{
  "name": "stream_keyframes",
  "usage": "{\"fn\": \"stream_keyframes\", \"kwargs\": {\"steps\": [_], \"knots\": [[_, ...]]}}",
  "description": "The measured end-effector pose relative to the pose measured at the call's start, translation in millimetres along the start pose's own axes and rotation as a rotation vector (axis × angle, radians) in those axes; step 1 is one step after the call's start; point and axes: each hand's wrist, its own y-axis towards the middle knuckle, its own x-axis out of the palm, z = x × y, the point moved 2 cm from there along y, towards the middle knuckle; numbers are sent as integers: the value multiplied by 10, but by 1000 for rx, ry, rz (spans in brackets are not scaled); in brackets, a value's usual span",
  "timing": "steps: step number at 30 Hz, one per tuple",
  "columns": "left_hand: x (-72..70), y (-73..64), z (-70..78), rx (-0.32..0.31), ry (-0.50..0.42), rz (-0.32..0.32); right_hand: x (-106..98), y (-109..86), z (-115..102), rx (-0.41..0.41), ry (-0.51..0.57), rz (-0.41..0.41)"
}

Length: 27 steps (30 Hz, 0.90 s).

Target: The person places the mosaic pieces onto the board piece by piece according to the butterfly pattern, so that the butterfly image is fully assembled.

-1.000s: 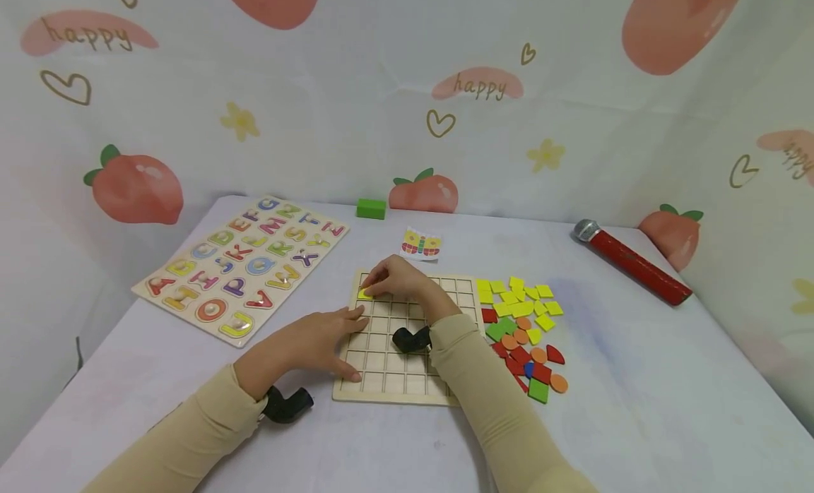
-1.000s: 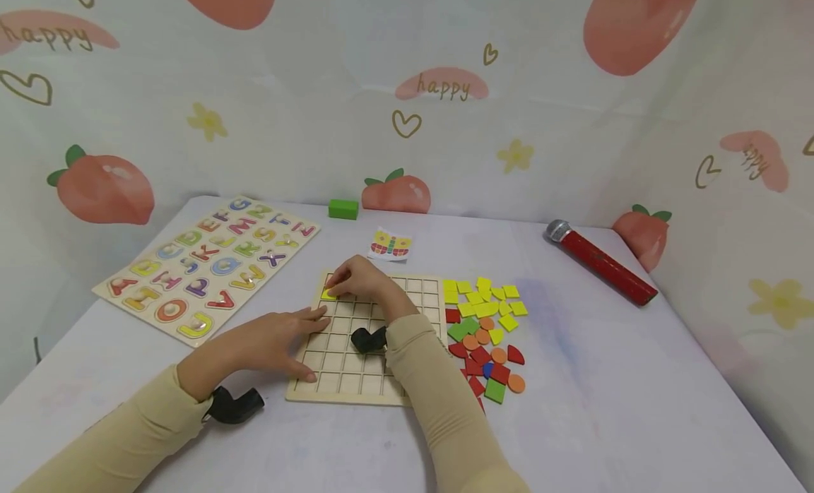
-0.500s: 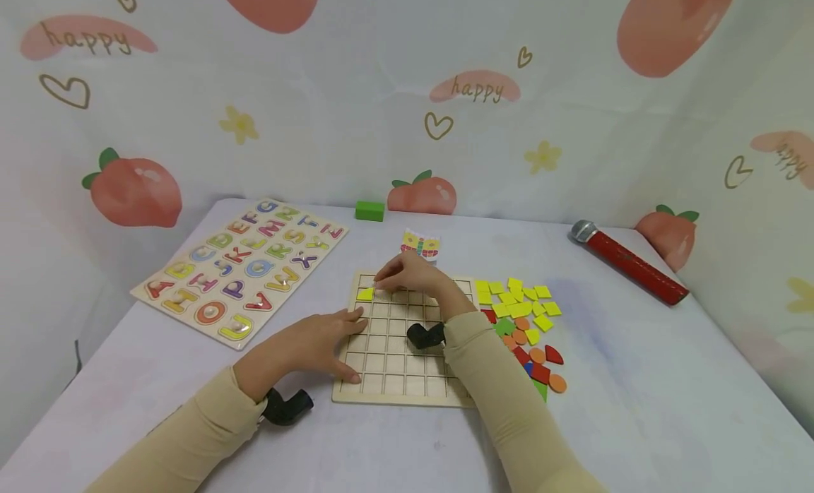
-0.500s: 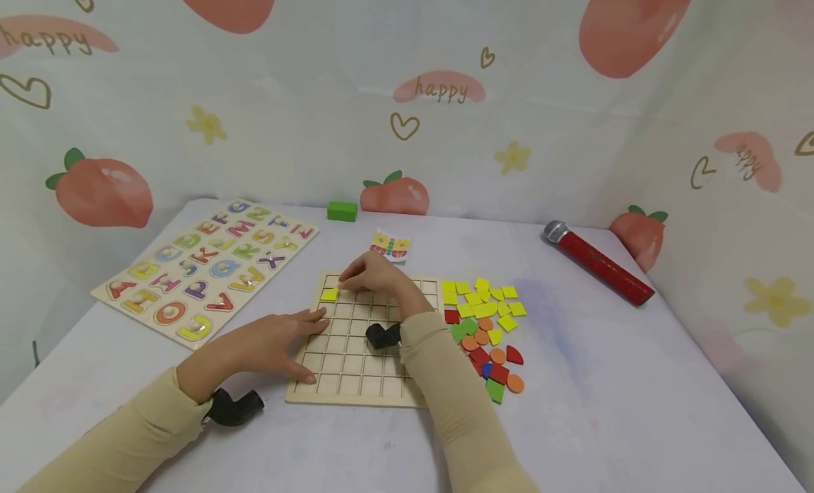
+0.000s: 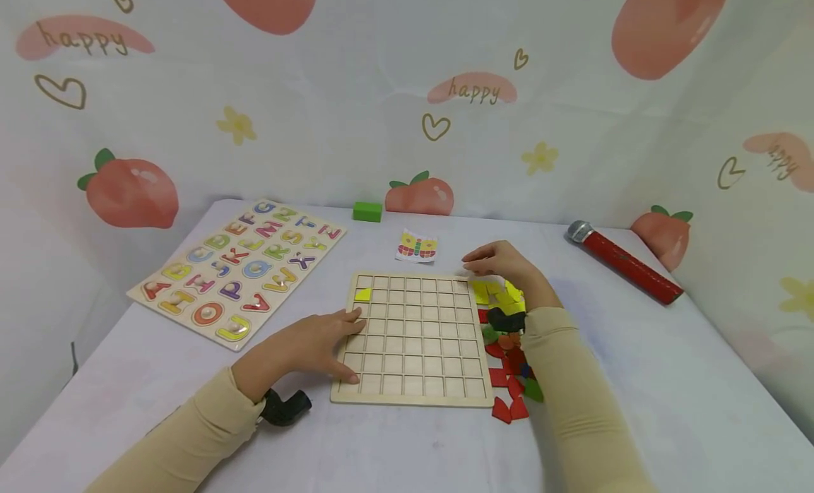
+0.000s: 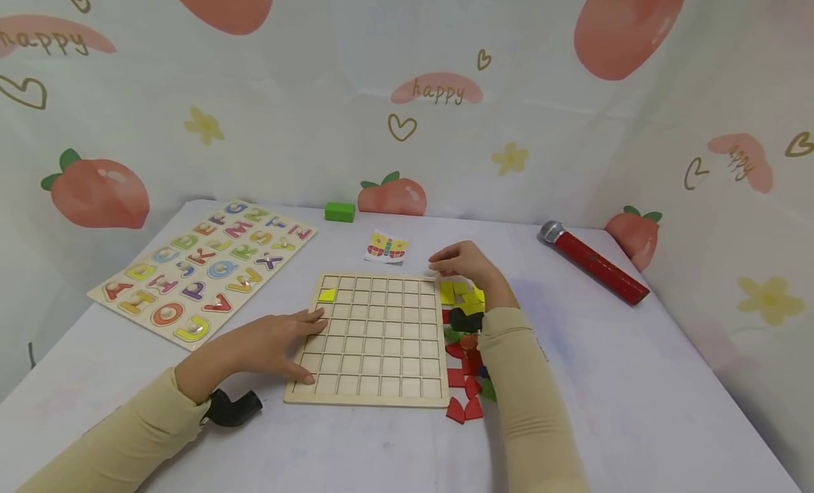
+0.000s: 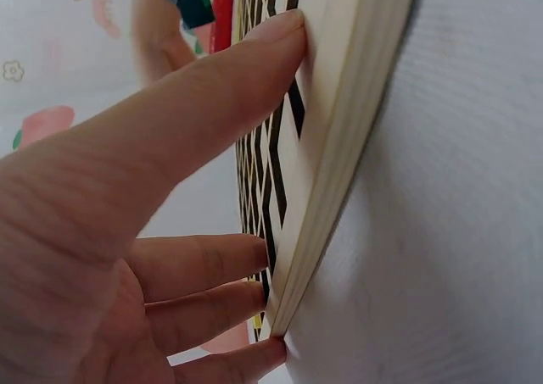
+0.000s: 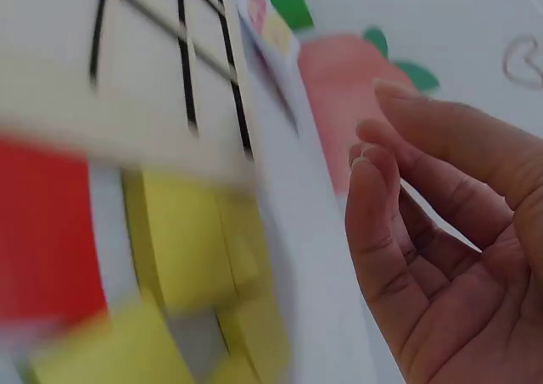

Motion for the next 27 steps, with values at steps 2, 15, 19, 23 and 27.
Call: {"fn": "stream_keyframes", "kwargs": {"steps": [2,15,19,23,27], "knots": [[3,-3,-3,1,-8,-1,-136,-41,134,40,-5,13],[5,-3,-7,-5,-30,-4,-502,-250,603,226,-98,32],[7,-1,-7,-4,-28,-4,-499,-245,615,225,-142,16],[8,-2,-12,-7,-15,-1,-492,-228,570,207,-191,14],[8,-1,-13,-1,-11,2,-490,-219,532,205,-234,0]]}}
